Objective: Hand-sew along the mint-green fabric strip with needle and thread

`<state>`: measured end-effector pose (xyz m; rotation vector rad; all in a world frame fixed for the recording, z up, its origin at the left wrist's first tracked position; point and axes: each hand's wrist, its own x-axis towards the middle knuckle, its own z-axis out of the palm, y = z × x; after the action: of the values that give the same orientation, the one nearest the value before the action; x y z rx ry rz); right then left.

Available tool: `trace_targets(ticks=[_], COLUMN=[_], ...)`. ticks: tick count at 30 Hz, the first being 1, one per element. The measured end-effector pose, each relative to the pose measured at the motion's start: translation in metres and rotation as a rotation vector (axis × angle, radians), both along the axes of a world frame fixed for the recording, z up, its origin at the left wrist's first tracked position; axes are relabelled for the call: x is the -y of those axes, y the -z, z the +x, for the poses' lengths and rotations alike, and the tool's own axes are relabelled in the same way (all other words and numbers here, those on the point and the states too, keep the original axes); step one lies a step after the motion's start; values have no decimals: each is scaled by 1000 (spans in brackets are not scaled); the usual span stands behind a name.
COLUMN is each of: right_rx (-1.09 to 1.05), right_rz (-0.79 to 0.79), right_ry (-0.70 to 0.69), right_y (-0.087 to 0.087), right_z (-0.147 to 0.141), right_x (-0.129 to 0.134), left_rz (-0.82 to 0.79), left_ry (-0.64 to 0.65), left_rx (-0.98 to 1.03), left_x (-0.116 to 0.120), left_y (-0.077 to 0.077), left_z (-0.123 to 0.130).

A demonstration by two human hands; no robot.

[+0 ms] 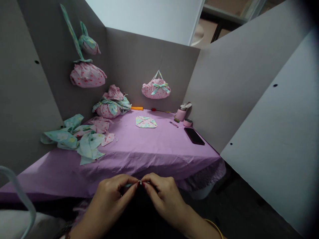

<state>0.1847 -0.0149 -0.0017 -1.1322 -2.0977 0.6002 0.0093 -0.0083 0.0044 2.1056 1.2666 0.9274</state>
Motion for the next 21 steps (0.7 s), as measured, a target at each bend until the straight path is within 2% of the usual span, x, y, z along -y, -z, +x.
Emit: trace_targets(ticks=[9,13,15,19,21], right_rx=[-12,-93,-192,-475,-516], right_rz=[10,-26,-118,-403,-483], right_ry=[6,1,2,-59,-92], right_y=[-2,-3,-2,4,6], right_z=[-3,-5,-8,-15,-16], right_x=[-2,-1,-3,-10,-14], left_rz=[100,170,189,169,157], left_ry=[-5,0,18,114,138], left_rx=[-84,-122,-99,-13,10], left_x=[2,3,2,0,0], left_y=[4,6,7,8,9], left_z=[-1,-1,-1,1,1])
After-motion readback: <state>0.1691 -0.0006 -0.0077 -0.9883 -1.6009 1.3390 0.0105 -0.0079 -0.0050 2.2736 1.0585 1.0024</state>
